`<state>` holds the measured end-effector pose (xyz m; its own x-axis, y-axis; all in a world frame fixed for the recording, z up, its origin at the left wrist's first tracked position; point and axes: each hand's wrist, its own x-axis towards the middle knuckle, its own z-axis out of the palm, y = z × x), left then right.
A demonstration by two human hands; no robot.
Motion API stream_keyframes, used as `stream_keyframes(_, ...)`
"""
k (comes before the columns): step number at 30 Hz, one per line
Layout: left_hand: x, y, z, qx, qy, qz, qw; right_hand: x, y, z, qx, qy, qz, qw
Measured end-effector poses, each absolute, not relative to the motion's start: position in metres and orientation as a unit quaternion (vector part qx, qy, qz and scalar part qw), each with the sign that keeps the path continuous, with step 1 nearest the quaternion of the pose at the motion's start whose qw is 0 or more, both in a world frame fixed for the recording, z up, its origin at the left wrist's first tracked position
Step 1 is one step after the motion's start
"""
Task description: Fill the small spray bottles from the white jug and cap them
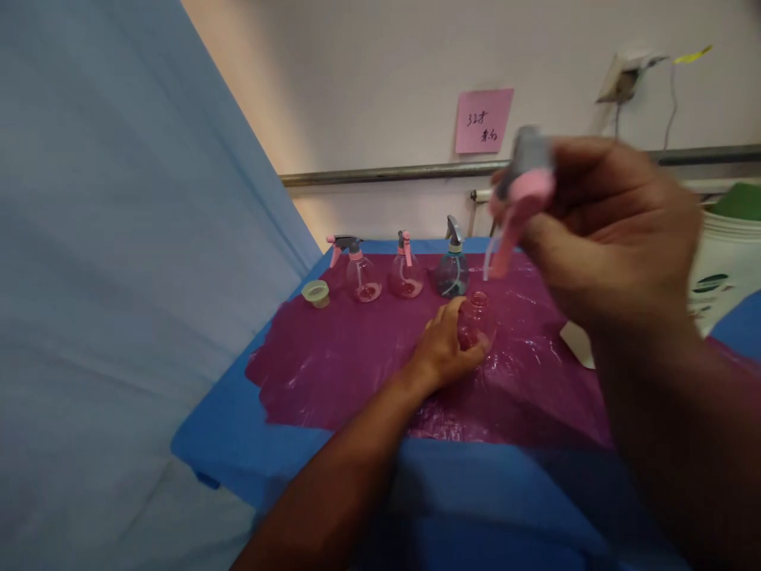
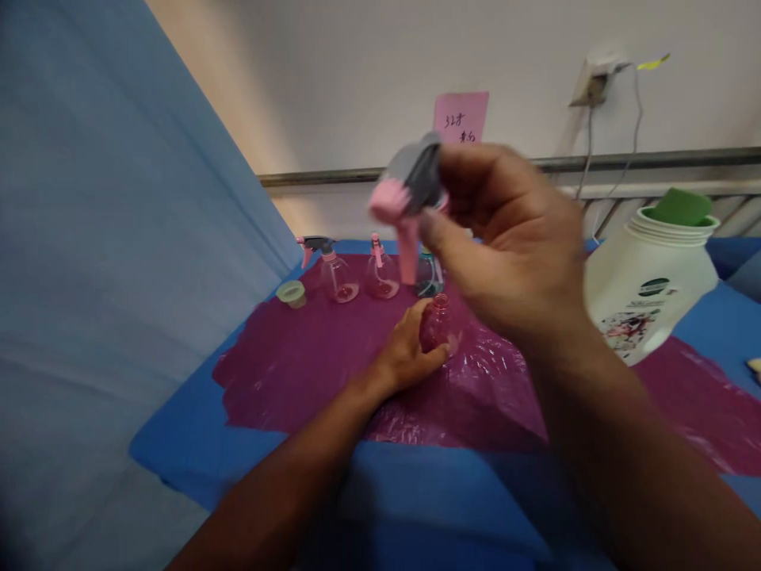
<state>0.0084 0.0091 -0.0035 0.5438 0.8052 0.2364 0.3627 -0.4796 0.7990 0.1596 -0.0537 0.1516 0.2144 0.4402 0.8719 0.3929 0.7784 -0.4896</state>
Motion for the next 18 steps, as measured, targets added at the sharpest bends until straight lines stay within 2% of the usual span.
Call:
stream_keyframes(8,0.006,0.009,-0.005,0.813,0.357,0.303,0.347,0.179,-0.052,0.142,-0.305,-0.562,0.038,0.768)
stream_keyframes(13,0.005,0.010,-0.002,0.811,0.351,0.302,0.357,0.178,-0.034,0.125,-0.321,-0.578,0.141,0.737)
stream_keyframes(18,0.006,0.010,0.001,0.814,0.345,0.299,0.359,0.191,-0.008,0.086,-0.381,-0.568,0.274,0.677)
